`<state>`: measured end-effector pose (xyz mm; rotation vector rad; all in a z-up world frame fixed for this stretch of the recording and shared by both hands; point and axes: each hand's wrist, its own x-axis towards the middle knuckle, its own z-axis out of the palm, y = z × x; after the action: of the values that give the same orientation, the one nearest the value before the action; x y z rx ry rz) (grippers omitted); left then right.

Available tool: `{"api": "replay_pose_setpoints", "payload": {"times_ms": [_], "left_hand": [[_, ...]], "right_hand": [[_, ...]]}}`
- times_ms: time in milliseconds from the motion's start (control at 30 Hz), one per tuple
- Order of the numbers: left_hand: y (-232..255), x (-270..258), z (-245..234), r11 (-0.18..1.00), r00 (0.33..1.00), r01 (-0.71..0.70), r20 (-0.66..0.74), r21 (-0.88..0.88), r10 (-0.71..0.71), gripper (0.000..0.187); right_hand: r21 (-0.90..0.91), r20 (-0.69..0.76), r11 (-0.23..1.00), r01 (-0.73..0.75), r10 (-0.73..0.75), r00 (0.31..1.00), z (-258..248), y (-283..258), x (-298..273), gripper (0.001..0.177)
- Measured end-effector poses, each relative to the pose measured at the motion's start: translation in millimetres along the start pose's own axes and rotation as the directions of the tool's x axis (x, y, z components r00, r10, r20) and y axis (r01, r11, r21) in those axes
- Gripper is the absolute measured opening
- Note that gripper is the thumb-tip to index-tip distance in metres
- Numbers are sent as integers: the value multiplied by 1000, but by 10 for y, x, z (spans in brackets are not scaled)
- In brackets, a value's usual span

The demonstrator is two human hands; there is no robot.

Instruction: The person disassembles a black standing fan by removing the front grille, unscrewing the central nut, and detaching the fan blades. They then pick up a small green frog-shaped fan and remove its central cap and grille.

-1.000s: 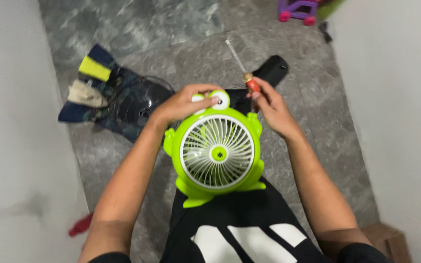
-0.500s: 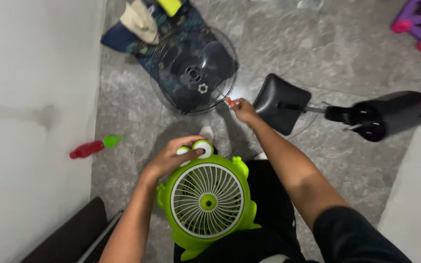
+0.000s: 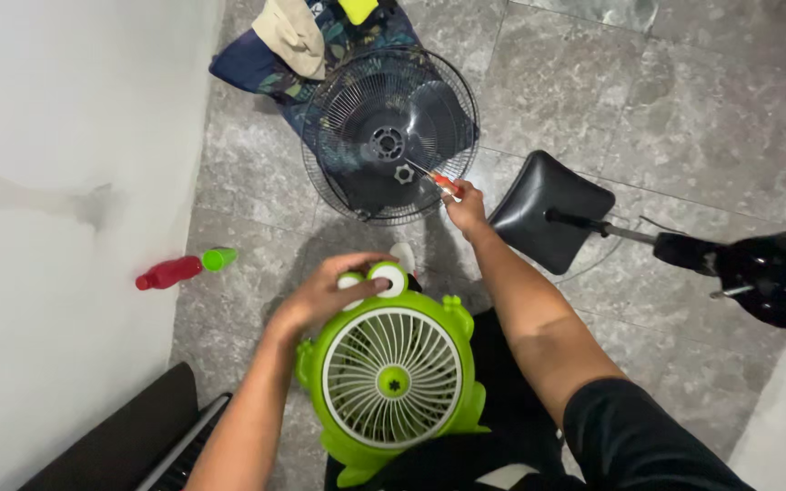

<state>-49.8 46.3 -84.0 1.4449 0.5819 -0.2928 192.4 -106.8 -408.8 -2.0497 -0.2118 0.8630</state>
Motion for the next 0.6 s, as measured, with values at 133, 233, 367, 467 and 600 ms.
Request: {"api": "replay_pose_setpoints", "payload": {"times_ms": [133, 233, 367, 467, 600], "left_hand": [[192, 89, 76, 998, 998, -26, 51, -54, 28, 44], [529, 105, 215, 987, 989, -149, 33, 59, 147, 46], [948, 115, 368, 963, 968, -230, 135, 138, 211, 47], [1331, 229, 555, 963, 942, -269, 200, -31, 270, 49], [1837, 402, 976, 920, 903, -383, 240, 80, 355, 46]], "right_hand": [[-25, 36, 998, -56, 57, 998, -315, -258, -47, 42], [118, 28, 992, 35, -39, 999, -799, -672, -414, 30], [211, 16, 889, 405, -418, 908, -1765, -1600, -1578, 9], [20, 5, 864, 502, -503, 864, -2503, -2412, -2901, 6], [-254, 183, 643, 722, -701, 689, -2925, -3165, -4135, 23]]}}
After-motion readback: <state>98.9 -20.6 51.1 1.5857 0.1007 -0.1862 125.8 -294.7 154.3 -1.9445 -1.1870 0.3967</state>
